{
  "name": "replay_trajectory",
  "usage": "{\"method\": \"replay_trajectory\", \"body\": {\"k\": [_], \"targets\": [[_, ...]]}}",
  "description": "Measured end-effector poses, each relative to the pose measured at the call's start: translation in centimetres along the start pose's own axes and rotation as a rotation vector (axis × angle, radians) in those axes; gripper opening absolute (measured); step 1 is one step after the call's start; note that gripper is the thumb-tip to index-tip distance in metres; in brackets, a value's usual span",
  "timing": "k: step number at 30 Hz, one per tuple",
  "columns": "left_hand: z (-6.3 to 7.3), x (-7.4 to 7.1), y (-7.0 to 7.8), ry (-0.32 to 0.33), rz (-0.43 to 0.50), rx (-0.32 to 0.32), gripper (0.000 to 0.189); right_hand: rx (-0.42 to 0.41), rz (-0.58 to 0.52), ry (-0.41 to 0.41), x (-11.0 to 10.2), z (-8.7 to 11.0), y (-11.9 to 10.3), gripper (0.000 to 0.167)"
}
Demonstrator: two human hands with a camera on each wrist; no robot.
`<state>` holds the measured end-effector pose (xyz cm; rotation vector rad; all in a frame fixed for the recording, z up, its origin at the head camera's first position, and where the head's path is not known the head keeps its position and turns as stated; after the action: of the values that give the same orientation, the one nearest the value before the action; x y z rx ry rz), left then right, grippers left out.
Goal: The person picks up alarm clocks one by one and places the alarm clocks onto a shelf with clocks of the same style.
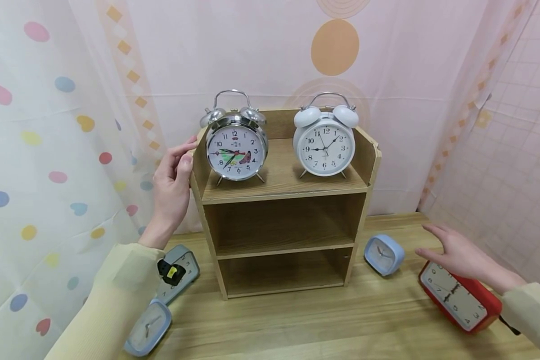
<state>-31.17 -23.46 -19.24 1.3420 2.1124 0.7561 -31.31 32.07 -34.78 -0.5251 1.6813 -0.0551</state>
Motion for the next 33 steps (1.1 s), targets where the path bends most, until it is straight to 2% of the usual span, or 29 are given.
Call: {"method": "replay_trajectory", "body": {"k": [8,16,23,33], "targets": [[0.1,-0.1,0.0,0.006,-0.009,-0.004,0.037,0.013,0.041,-0.011,0.7,1.0,1.3,0.08],[0.0,0.0,0.1,-0.007,-0.018,0.003,0.037,0.067,0.074,-0.073,1.4,1.9,3.0,0.085],[0.0,-0.1,0.1,0.0,-0.02,-0.005,0.037,0.103,0.115,-0.086,1.3,2.4,4.2,0.09],[0.1,-0.1,-0.1,-0.001,-0.02,-0.009,0.037,0.182,0.125,-0.155,2.1,3.0,5.4,0.092]]}}
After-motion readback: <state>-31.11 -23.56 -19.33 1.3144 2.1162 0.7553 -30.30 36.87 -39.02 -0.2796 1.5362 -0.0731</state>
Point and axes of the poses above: each hand's wrist, its own z-axis away from the middle knuckle, its own x-axis out of the palm, y = z × x, the point moved 7 cm from there along -z, towards the middle knuckle, and after that the axes turned 3 degrees about -z, right-handed, at the moved point
